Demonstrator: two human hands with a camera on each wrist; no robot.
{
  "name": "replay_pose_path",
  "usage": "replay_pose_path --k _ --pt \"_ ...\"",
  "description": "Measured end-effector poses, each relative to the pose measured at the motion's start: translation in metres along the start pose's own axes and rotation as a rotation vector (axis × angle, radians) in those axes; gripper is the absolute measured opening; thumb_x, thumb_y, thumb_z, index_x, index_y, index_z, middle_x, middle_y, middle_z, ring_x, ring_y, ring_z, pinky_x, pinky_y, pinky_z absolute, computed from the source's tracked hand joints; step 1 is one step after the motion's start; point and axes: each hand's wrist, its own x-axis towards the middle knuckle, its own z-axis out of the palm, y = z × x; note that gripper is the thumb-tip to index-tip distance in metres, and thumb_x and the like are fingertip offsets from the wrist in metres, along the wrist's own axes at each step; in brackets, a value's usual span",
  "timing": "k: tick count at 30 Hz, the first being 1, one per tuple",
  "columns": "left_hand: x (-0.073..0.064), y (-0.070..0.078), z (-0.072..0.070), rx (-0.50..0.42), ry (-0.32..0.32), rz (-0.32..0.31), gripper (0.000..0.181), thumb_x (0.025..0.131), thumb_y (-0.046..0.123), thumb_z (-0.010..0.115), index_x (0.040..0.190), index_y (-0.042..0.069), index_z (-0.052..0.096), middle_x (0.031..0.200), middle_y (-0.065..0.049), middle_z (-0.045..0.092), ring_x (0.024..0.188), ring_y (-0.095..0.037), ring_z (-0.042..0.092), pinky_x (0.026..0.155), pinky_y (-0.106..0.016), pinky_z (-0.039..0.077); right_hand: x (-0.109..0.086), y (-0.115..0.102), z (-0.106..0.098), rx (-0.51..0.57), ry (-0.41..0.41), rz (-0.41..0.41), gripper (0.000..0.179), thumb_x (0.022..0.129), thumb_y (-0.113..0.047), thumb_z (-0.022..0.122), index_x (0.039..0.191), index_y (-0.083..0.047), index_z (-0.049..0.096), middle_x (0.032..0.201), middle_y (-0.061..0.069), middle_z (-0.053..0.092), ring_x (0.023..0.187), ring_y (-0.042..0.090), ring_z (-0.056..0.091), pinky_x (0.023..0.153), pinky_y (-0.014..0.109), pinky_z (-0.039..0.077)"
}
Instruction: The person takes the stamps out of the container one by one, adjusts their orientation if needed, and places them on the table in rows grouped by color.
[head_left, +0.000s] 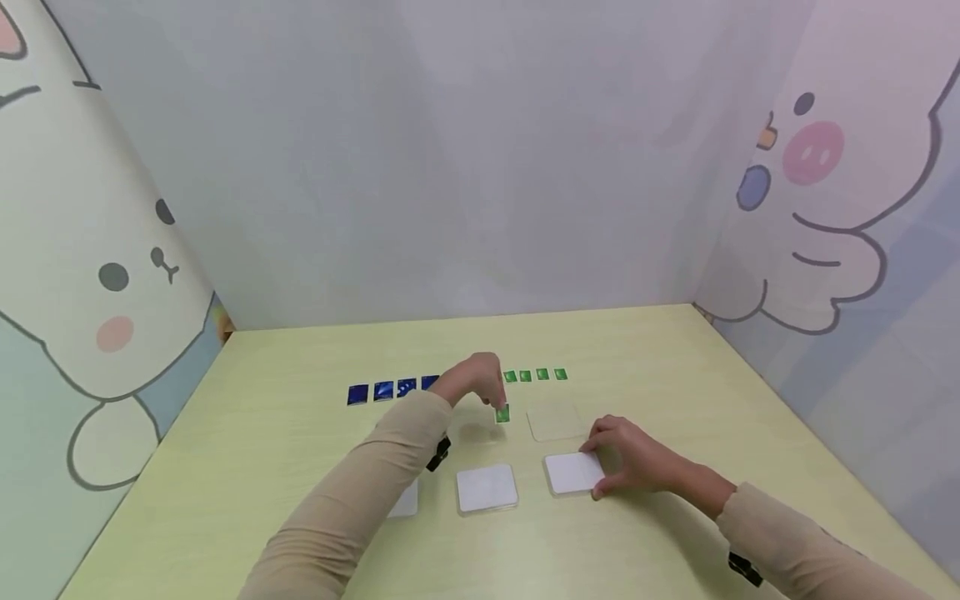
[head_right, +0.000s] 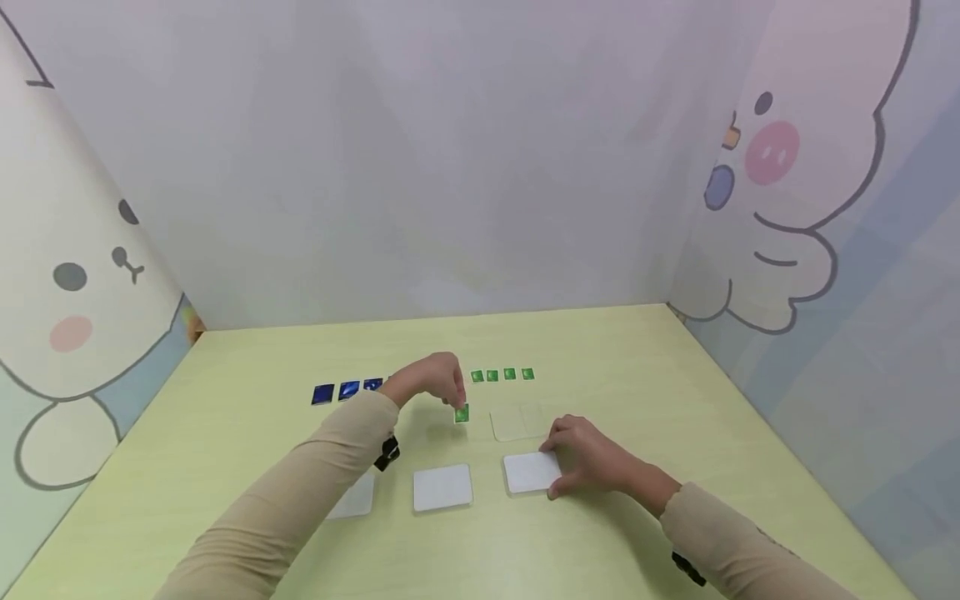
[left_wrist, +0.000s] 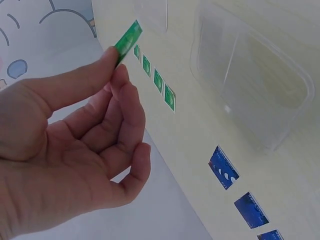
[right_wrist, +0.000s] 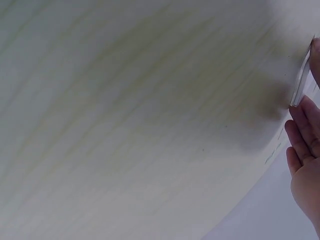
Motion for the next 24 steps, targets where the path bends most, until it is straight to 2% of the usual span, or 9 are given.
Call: replay_pose_path --k 6,10,18,24 --pt "0.003 -0.005 0.005 0.046 0.024 0.0 0.009 0.083 0.011 0.077 0.085 0.002 0.074 0.091 -0.011 0.076 0.078 -0.017 0.068 0.093 -0.037 0.055 -0.005 -0.001 0.004 -0.008 0.005 -0.018 0.052 0.065 -0.05 0.086 0.099 -0.012 0.075 0.094 -0.008 0.064 0.09 0.004 0.053 0.081 0.028 0.049" --pt "0.004 -0.008 0.008 0.055 0.056 -0.013 0.008 0.083 0.012 0.077 0.082 0.005 0.074 0.086 -0.009 0.075 0.079 -0.017 0.068 0.091 -0.039 0.055 -0.006 -0.001 0.006 -0.015 0.009 -0.032 0.052 0.065 -0.05 0.086 0.099 -0.012 0.075 0.094 -0.008 0.064 0.09 0.004 0.053 0.081 0.028 0.049" --pt "0.007 -0.009 0.011 0.086 0.08 -0.024 0.009 0.084 0.013 0.077 0.085 0.005 0.073 0.09 -0.008 0.075 0.081 -0.017 0.068 0.089 -0.035 0.055 -0.005 -0.004 0.005 -0.039 -0.004 -0.04 0.051 0.067 -0.051 0.085 0.099 -0.013 0.075 0.095 -0.007 0.064 0.091 0.006 0.054 0.082 0.03 0.049" --pt "0.007 -0.004 0.003 0.118 0.127 -0.05 0.01 0.084 0.014 0.077 0.087 0.006 0.073 0.092 -0.008 0.076 0.089 -0.021 0.069 0.105 -0.043 0.046 -0.001 -0.008 -0.001 -0.059 -0.005 -0.024 0.051 0.067 -0.049 0.086 0.1 -0.012 0.075 0.096 -0.006 0.065 0.091 0.007 0.055 0.083 0.031 0.05"
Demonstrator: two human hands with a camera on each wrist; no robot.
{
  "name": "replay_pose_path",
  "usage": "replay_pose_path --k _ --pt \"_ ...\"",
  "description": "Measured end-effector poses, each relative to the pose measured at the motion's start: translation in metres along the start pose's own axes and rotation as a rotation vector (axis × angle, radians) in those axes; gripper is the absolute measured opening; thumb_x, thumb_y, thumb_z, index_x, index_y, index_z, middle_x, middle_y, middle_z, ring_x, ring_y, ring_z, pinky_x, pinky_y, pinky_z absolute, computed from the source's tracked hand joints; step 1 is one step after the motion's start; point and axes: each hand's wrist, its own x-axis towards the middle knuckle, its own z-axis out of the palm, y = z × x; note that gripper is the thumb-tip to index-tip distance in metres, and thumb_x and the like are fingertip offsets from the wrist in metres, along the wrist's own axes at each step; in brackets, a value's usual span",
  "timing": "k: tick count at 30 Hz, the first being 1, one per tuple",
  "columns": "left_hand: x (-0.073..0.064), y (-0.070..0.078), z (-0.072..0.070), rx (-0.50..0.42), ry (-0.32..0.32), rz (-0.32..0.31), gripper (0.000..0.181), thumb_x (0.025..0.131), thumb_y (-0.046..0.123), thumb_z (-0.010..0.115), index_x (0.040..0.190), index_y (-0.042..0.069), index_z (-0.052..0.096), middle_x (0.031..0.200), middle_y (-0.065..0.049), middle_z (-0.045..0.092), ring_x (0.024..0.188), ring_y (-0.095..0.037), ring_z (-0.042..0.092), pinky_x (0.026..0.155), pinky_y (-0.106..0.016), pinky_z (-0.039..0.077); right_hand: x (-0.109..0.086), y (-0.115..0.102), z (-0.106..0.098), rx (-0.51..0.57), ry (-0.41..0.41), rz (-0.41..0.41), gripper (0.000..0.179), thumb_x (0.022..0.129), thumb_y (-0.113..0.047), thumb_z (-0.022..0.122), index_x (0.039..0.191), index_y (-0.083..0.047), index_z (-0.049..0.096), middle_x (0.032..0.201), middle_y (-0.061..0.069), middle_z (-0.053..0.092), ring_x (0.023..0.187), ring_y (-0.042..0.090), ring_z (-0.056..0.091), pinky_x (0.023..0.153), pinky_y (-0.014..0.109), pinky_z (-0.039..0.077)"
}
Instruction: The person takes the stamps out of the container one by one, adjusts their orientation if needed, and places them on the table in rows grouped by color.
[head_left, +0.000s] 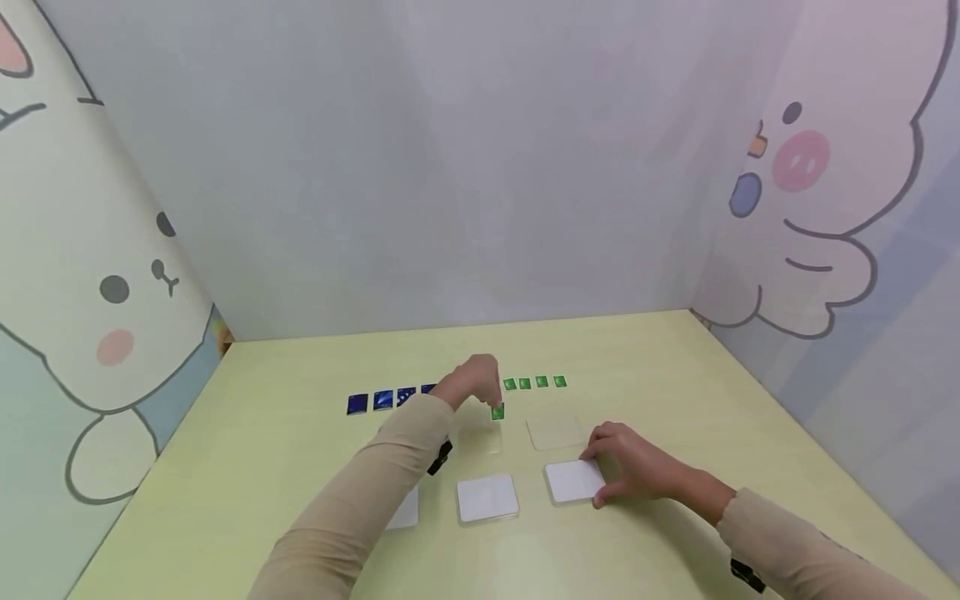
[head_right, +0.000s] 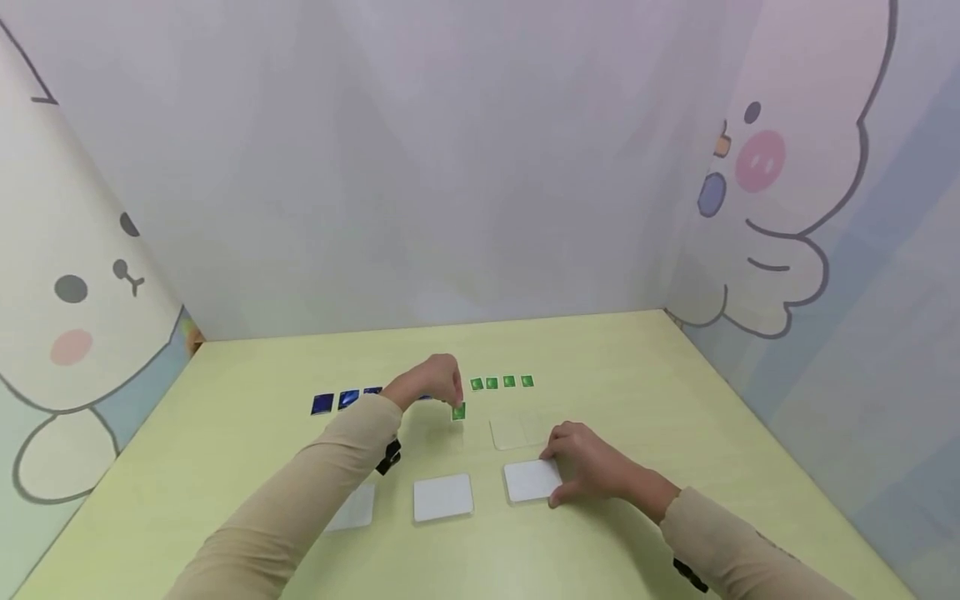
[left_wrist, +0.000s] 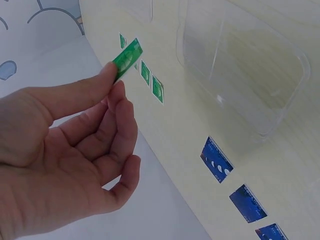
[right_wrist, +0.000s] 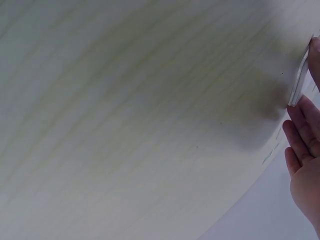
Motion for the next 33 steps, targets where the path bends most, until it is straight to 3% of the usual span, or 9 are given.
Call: replay_pose_path --k 3,8,16,22,29,33 --pt "0.002 0.001 -0.002 0.006 0.006 -0.017 0.012 0.084 0.014 0.077 0.089 0.004 0.072 0.092 -0.009 0.075 0.095 -0.024 0.07 0.105 -0.045 0.043 0.0 0.0 -0.001 0.005 -0.009 0.007 0.052 0.067 -0.05 0.085 0.1 -0.012 0.075 0.097 -0.006 0.064 0.092 0.007 0.054 0.083 0.031 0.05" --pt "0.006 -0.002 -0.003 0.002 0.004 -0.045 0.017 0.084 0.014 0.077 0.094 0.003 0.069 0.094 -0.01 0.073 0.102 -0.027 0.069 0.094 -0.041 0.048 0.001 0.001 -0.002 0.007 -0.013 0.011 0.053 0.067 -0.051 0.084 0.1 -0.012 0.075 0.097 -0.007 0.064 0.092 0.006 0.054 0.083 0.031 0.05" --pt "0.015 -0.005 -0.002 0.013 0.012 -0.062 0.02 0.083 0.014 0.077 0.097 0.003 0.069 0.094 -0.011 0.074 0.102 -0.027 0.069 0.111 -0.047 0.038 0.002 0.001 -0.001 0.007 -0.005 0.007 0.052 0.065 -0.05 0.085 0.099 -0.012 0.075 0.096 -0.007 0.064 0.091 0.006 0.054 0.083 0.03 0.049" --pt "0.023 -0.009 0.0 0.012 0.014 -0.067 0.021 0.084 0.015 0.077 0.097 0.002 0.068 0.093 -0.012 0.074 0.103 -0.027 0.068 0.113 -0.048 0.037 0.002 -0.002 -0.003 0.012 -0.028 0.026 0.052 0.066 -0.05 0.085 0.1 -0.012 0.075 0.097 -0.007 0.064 0.093 0.007 0.054 0.084 0.031 0.049" --pt "0.031 -0.012 0.002 0.031 0.03 -0.055 0.016 0.084 0.017 0.077 0.09 0.003 0.07 0.092 -0.011 0.074 0.09 -0.024 0.065 0.115 -0.05 0.035 0.003 -0.001 -0.003 0.001 -0.038 0.036 0.053 0.066 -0.052 0.085 0.1 -0.013 0.075 0.097 -0.008 0.064 0.093 0.007 0.055 0.084 0.031 0.049" --pt "0.036 -0.012 0.004 0.014 0.044 -0.064 0.019 0.083 0.016 0.077 0.094 0.003 0.068 0.099 -0.01 0.072 0.094 -0.023 0.062 0.115 -0.049 0.034 0.003 0.0 -0.003 0.0 -0.035 0.031 0.053 0.067 -0.053 0.084 0.1 -0.013 0.075 0.097 -0.008 0.064 0.093 0.007 0.054 0.084 0.031 0.049"
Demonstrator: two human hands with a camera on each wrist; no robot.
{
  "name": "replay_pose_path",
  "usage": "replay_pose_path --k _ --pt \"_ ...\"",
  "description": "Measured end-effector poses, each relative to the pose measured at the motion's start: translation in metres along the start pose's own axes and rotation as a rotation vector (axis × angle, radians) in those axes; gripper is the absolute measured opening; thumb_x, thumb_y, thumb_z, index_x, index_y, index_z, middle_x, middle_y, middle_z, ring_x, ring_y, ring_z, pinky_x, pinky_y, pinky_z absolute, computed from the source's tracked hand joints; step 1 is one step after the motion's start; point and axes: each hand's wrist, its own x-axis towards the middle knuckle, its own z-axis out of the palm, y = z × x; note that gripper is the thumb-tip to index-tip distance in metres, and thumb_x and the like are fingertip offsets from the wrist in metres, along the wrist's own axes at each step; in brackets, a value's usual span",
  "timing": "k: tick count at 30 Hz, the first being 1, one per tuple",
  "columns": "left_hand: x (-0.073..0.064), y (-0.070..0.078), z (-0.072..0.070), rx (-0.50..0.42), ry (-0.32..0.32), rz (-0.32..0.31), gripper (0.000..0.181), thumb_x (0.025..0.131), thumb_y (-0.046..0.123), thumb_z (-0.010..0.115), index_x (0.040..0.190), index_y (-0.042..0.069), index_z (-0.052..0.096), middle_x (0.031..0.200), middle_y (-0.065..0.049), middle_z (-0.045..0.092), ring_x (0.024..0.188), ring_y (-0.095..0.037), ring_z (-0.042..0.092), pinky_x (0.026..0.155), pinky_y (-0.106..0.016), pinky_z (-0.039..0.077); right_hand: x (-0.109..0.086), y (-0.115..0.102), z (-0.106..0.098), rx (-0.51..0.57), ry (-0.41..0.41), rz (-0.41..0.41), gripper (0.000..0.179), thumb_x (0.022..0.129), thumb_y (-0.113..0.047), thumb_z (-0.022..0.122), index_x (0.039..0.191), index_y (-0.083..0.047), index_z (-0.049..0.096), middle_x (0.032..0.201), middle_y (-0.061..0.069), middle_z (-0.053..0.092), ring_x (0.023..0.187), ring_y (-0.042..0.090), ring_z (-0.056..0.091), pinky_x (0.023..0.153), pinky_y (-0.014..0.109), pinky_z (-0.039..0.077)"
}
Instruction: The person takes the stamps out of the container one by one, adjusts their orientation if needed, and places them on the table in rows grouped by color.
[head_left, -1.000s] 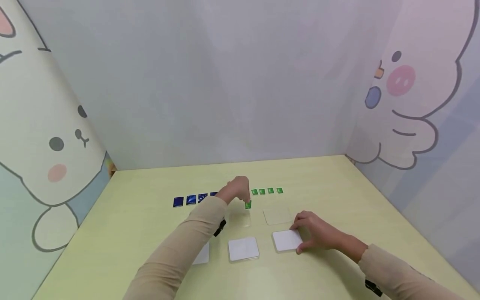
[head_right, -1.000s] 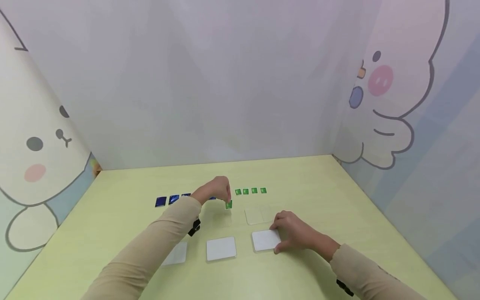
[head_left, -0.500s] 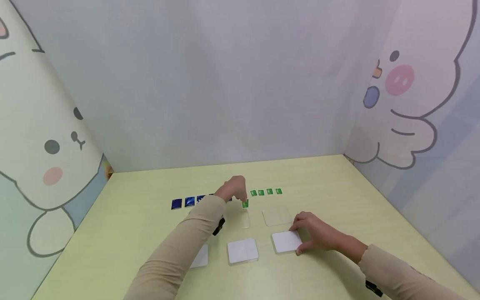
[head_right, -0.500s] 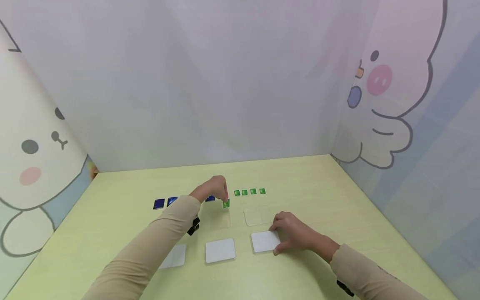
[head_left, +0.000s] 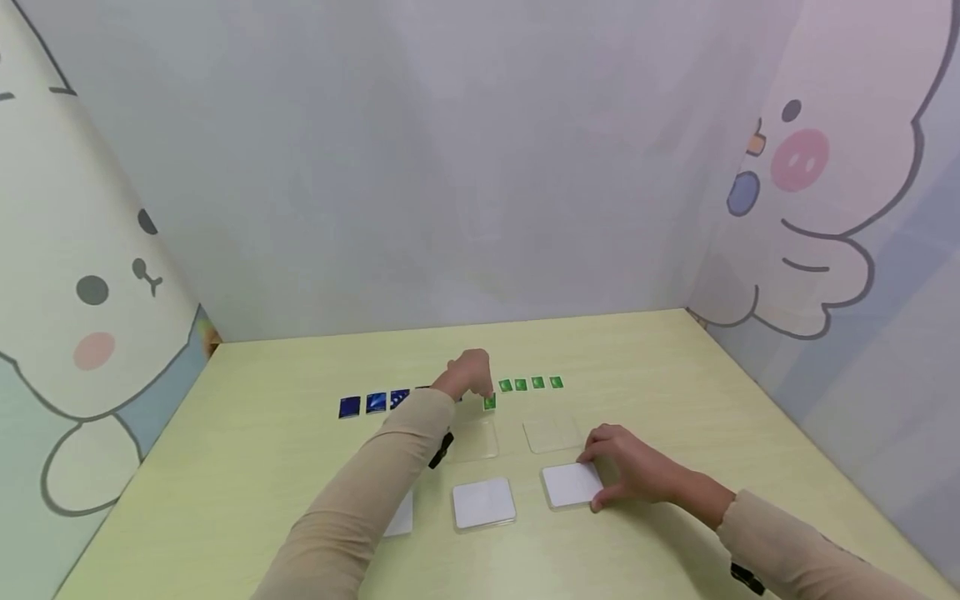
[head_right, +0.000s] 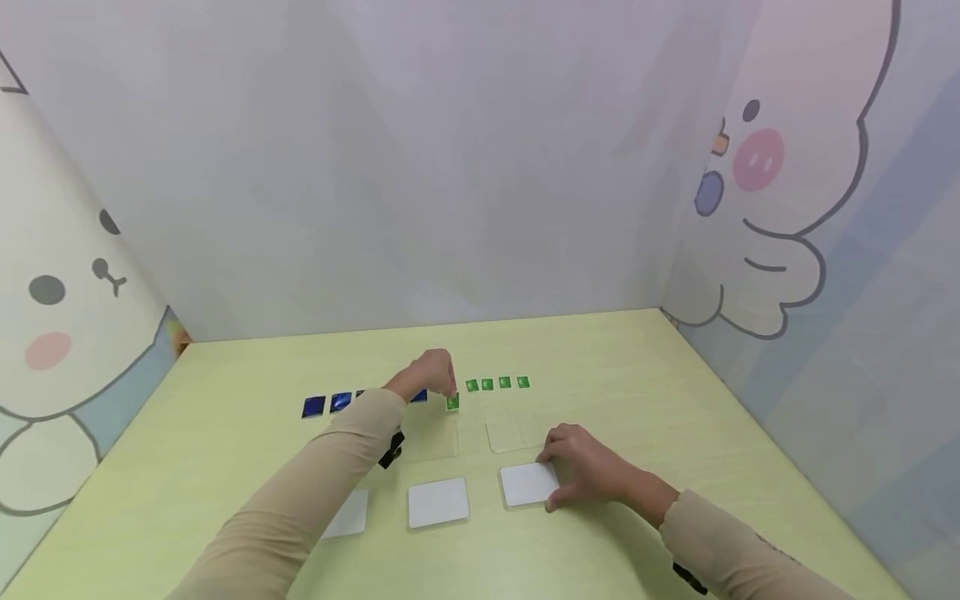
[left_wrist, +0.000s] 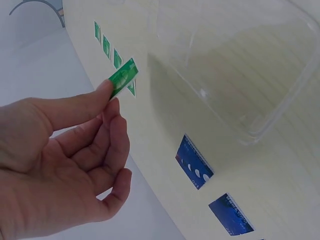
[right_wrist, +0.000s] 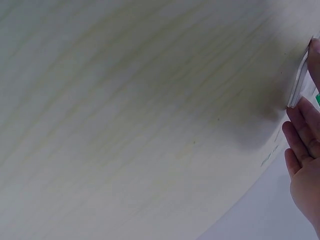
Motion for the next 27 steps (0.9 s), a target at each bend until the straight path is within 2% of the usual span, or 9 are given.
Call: replay_pose_path --k 6,13,21,27 --pt "0.009 0.0 0.003 -0.012 0.029 -0.001 0.026 0.082 0.012 0.077 0.103 0.002 0.064 0.11 -0.009 0.067 0.101 -0.022 0.058 0.114 -0.048 0.034 0.0 -0.001 -0.001 -0.012 0.004 0.006 0.054 0.067 -0.054 0.083 0.101 -0.013 0.075 0.099 -0.008 0.064 0.094 0.008 0.055 0.085 0.033 0.049" --pt "0.012 0.0 0.004 -0.013 0.032 0.003 0.026 0.083 0.011 0.075 0.104 0.001 0.063 0.11 -0.01 0.067 0.097 -0.021 0.056 0.114 -0.048 0.033 0.0 -0.001 -0.001 -0.004 -0.006 0.017 0.054 0.067 -0.054 0.083 0.101 -0.013 0.074 0.1 -0.007 0.065 0.095 0.01 0.055 0.086 0.034 0.049" --pt "0.019 -0.004 0.006 0.001 0.031 0.004 0.036 0.085 0.011 0.074 0.118 0.001 0.06 0.124 -0.012 0.064 0.116 -0.025 0.056 0.119 -0.051 0.027 -0.001 -0.002 -0.001 -0.001 0.002 0.018 0.053 0.068 -0.053 0.083 0.101 -0.013 0.074 0.1 -0.006 0.064 0.096 0.009 0.055 0.086 0.034 0.049" --pt "0.025 -0.006 0.009 0.007 0.036 -0.002 0.034 0.086 0.011 0.072 0.116 0.002 0.061 0.125 -0.013 0.064 0.116 -0.026 0.057 0.12 -0.051 0.026 0.0 0.0 0.0 0.0 0.002 0.011 0.054 0.068 -0.055 0.082 0.102 -0.014 0.074 0.101 -0.007 0.064 0.095 0.009 0.055 0.086 0.034 0.049"
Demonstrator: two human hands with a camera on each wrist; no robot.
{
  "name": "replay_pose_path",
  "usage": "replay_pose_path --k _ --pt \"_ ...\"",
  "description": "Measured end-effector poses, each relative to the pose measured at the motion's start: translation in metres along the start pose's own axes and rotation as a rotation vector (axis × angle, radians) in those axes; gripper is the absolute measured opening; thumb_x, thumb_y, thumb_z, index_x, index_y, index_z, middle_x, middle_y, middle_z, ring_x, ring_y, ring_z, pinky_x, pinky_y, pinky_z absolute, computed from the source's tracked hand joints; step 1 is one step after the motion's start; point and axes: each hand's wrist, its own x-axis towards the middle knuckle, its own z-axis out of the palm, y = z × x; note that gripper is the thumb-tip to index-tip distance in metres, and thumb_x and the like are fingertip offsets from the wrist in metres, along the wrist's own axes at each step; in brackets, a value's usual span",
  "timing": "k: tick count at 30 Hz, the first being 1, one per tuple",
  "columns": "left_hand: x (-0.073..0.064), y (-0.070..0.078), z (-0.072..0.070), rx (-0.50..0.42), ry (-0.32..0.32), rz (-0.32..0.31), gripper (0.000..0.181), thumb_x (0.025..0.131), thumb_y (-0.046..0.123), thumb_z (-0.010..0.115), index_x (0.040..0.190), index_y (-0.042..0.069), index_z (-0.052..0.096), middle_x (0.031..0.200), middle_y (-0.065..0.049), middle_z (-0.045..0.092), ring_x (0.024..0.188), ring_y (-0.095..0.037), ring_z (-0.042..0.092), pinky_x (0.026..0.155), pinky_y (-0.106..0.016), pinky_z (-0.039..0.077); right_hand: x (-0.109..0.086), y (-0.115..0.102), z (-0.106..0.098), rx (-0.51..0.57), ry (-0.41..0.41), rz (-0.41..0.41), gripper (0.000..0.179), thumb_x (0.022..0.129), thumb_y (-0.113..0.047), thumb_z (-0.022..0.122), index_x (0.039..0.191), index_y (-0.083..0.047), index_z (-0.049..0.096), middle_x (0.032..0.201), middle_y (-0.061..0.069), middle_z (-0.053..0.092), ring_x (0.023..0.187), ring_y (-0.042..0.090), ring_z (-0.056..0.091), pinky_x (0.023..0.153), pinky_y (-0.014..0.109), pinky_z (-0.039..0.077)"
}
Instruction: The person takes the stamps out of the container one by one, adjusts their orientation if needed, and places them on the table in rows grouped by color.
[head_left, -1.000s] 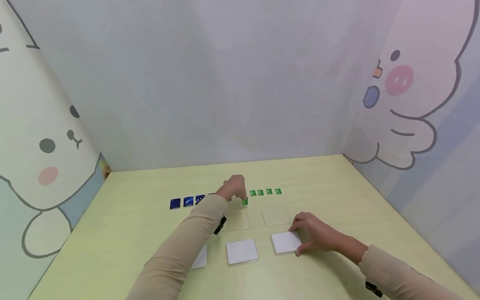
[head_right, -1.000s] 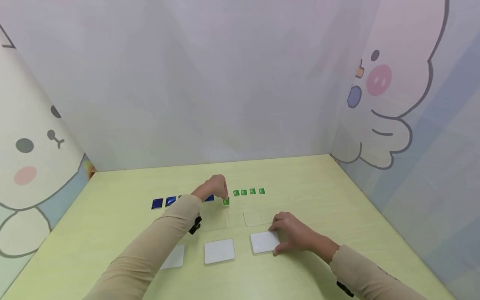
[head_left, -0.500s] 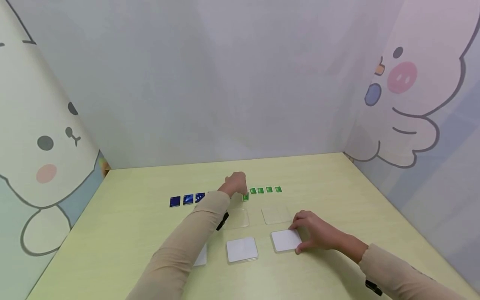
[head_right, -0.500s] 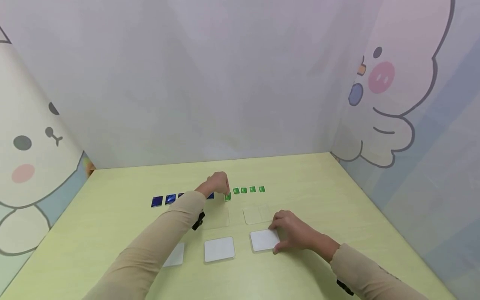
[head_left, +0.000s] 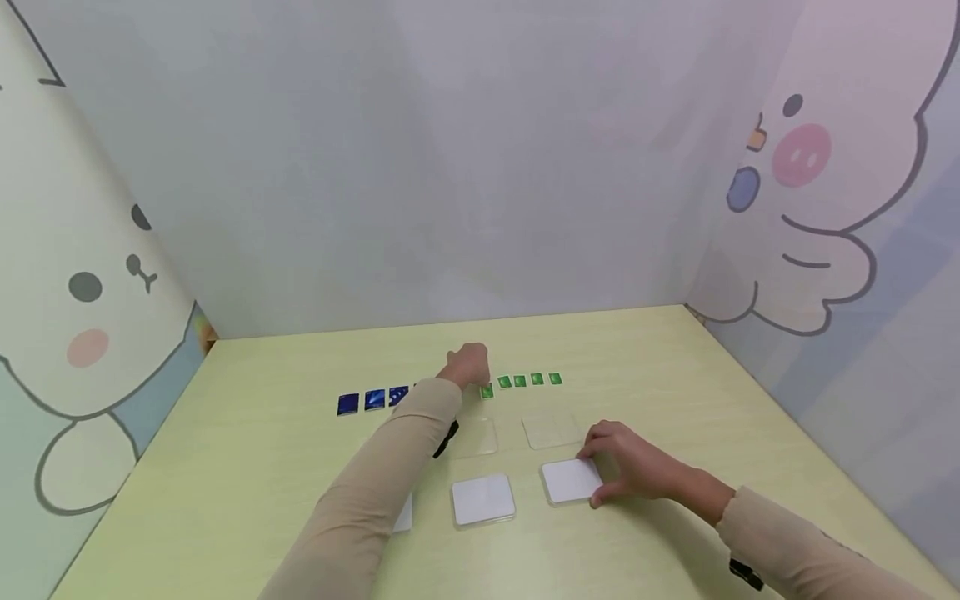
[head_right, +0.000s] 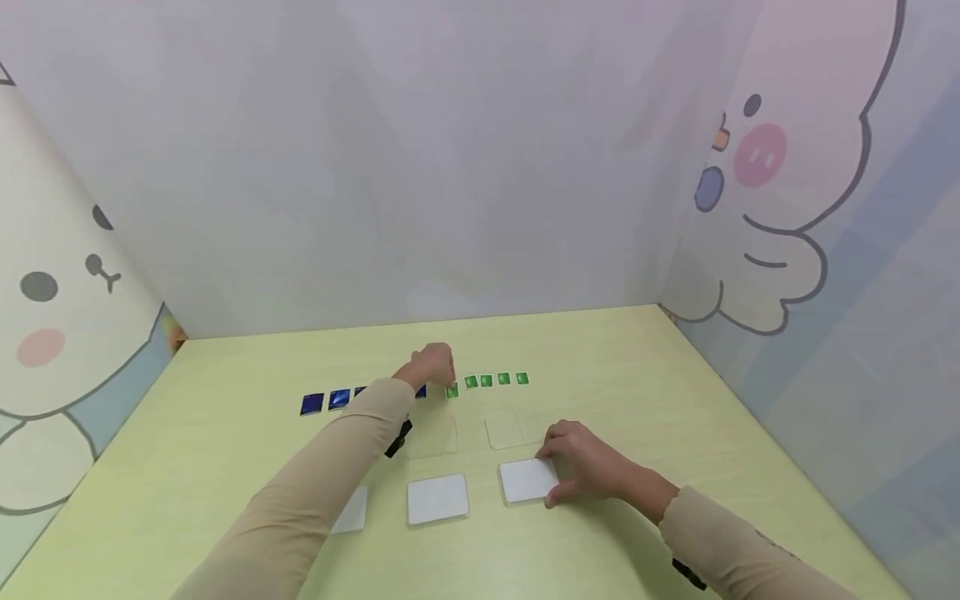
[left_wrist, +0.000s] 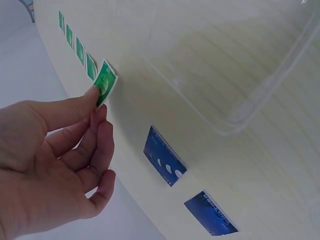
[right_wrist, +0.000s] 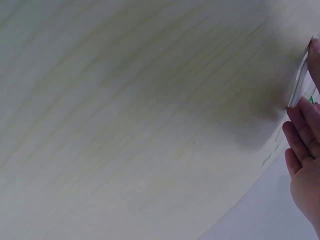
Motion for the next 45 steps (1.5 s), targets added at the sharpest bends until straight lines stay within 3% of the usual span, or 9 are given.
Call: replay_pose_path --k 10,15,22,29,35,40,45 --pt "0.008 0.0 0.006 0.009 0.03 0.025 0.021 0.089 0.007 0.066 0.109 0.003 0.063 0.118 -0.012 0.066 0.112 -0.025 0.056 0.12 -0.054 0.023 0.0 0.002 0.003 -0.001 0.041 -0.033 0.051 0.068 -0.053 0.083 0.1 -0.014 0.074 0.098 -0.007 0.064 0.093 0.007 0.055 0.084 0.032 0.05" --pt "0.007 -0.001 0.008 -0.01 0.042 0.018 0.012 0.09 0.004 0.061 0.102 0.004 0.063 0.11 -0.011 0.067 0.101 -0.023 0.055 0.12 -0.054 0.023 0.0 0.002 0.002 0.014 0.019 -0.02 0.052 0.069 -0.054 0.082 0.1 -0.014 0.074 0.099 -0.007 0.065 0.093 0.007 0.055 0.085 0.032 0.05" --pt "0.012 -0.005 0.012 0.031 0.079 0.027 0.005 0.093 0.006 0.059 0.094 0.006 0.064 0.1 -0.009 0.069 0.09 -0.02 0.055 0.118 -0.053 0.027 0.001 0.001 0.003 0.009 0.019 -0.026 0.053 0.068 -0.054 0.083 0.1 -0.013 0.074 0.098 -0.007 0.065 0.093 0.007 0.054 0.085 0.031 0.05" --pt "0.015 -0.005 0.012 0.037 0.083 0.046 0.034 0.094 0.003 0.053 0.062 0.011 0.044 0.071 -0.003 0.051 0.077 -0.019 0.047 0.119 -0.054 0.026 0.001 0.001 0.002 0.006 0.031 -0.026 0.051 0.068 -0.052 0.084 0.1 -0.014 0.074 0.098 -0.008 0.065 0.093 0.007 0.055 0.085 0.032 0.049" --pt "0.003 -0.007 0.007 0.033 0.094 0.065 0.033 0.092 0.006 0.06 0.061 0.012 0.05 0.069 0.0 0.054 0.075 -0.017 0.047 0.116 -0.053 0.029 0.0 0.002 0.001 -0.003 0.005 -0.017 0.053 0.069 -0.053 0.083 0.101 -0.012 0.074 0.1 -0.006 0.065 0.094 0.009 0.055 0.085 0.033 0.05" --pt "-0.01 -0.007 0.0 0.018 0.096 0.054 0.04 0.092 0.014 0.065 0.057 0.013 0.045 0.067 0.002 0.05 0.076 -0.016 0.048 0.114 -0.05 0.031 -0.001 0.004 0.002 -0.004 0.009 -0.022 0.052 0.068 -0.051 0.085 0.101 -0.013 0.075 0.098 -0.007 0.065 0.093 0.009 0.055 0.085 0.032 0.049" --pt "-0.026 -0.01 -0.009 0.016 0.098 0.057 0.027 0.091 0.021 0.068 0.067 0.01 0.061 0.085 -0.002 0.069 0.091 -0.019 0.061 0.112 -0.048 0.034 -0.001 0.005 0.002 0.008 0.026 -0.023 0.049 0.066 -0.045 0.088 0.1 -0.012 0.075 0.097 -0.006 0.065 0.092 0.009 0.055 0.084 0.033 0.049"
